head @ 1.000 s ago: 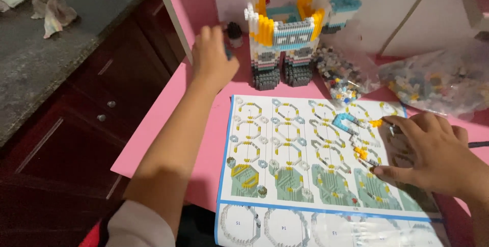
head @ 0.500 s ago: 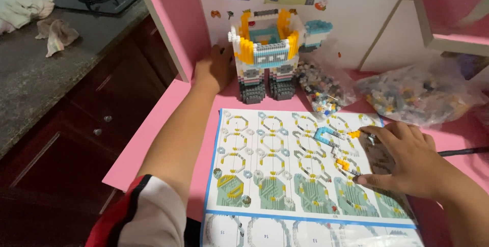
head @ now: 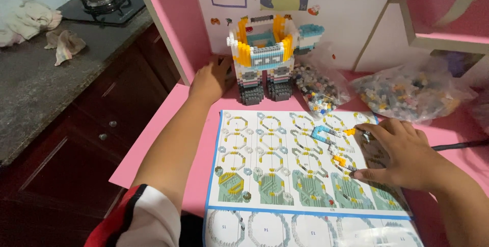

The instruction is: Assembling a robot toy using small interlocking blocks and a plastic hammer while following instructions.

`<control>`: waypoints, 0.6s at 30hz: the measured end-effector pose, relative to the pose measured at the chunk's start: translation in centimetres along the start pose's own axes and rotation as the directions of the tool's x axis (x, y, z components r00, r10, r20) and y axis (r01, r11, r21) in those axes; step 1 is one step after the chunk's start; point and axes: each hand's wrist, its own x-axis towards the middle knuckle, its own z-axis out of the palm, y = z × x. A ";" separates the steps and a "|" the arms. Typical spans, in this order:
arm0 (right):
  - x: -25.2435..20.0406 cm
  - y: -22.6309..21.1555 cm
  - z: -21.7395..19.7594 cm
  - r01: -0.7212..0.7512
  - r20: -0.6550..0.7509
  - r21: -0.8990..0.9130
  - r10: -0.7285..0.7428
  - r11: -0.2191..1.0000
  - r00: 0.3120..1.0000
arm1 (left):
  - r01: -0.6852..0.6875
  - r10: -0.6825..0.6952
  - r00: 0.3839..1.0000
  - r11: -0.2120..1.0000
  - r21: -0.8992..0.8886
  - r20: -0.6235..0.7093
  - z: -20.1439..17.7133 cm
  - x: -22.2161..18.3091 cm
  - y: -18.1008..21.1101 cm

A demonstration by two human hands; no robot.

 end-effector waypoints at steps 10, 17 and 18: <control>-0.4 -0.7 -1.1 -0.002 0.049 0.023 0.001 1.000 0.999 | 0.107 -0.101 0.987 0.993 -0.043 0.126 -3.3 -2.1 1.1; -0.5 -0.6 -1.2 0.020 0.031 0.002 -0.020 1.000 0.999 | 0.075 -0.079 0.972 0.997 0.029 0.220 -3.8 -2.6 1.2; -0.6 -0.8 -1.4 0.020 0.031 0.000 -0.020 1.000 0.999 | 0.076 -0.080 0.972 0.997 0.028 0.219 -3.9 -2.6 1.3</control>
